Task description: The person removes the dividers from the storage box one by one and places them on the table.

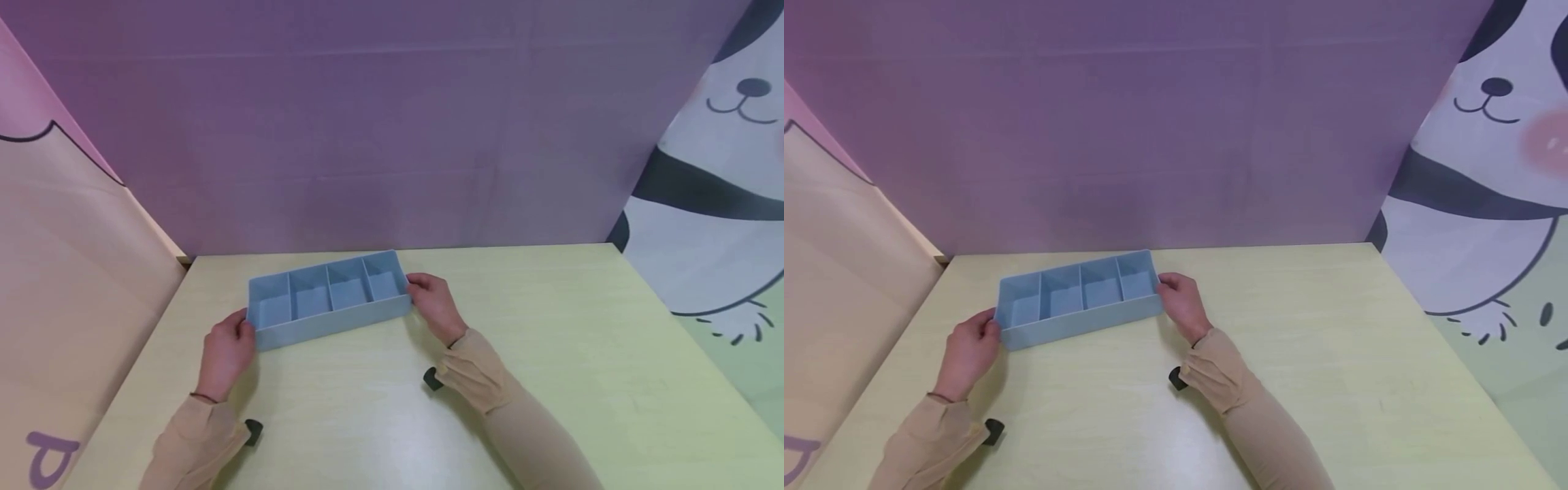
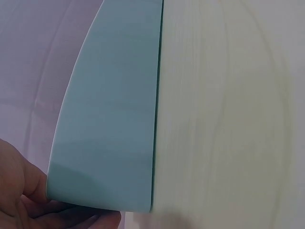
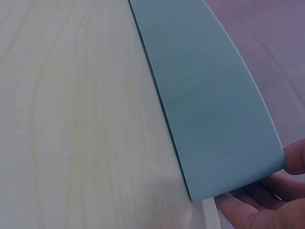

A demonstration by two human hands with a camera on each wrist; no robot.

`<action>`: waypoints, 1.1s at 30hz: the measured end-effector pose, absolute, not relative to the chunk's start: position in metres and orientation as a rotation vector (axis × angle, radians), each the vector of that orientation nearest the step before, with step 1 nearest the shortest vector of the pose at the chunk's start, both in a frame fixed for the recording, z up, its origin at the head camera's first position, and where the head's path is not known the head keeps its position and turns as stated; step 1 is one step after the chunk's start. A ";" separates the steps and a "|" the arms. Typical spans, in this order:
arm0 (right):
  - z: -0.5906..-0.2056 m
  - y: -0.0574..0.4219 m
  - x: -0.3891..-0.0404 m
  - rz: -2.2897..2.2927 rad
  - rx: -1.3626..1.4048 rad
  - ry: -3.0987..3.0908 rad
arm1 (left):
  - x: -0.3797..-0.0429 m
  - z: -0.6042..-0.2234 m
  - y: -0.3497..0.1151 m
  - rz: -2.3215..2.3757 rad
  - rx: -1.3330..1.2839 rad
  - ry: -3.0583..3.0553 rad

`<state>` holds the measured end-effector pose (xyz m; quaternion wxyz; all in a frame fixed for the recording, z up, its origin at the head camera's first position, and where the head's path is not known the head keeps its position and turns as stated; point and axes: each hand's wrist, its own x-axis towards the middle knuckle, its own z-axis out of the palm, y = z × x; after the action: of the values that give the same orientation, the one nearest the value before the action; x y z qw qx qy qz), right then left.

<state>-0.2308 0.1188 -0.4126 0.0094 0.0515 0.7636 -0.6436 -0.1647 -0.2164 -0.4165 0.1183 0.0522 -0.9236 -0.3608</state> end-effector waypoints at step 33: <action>-0.417 0.131 -0.227 -2.036 0.158 2.401 | -0.167 -0.412 -0.204 -1.089 0.134 -2.734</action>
<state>-0.2270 0.1306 -0.4167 -0.0053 0.0503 0.7618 -0.6458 -0.1673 -0.2041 -0.4122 0.0976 0.0454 -0.9236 -0.3679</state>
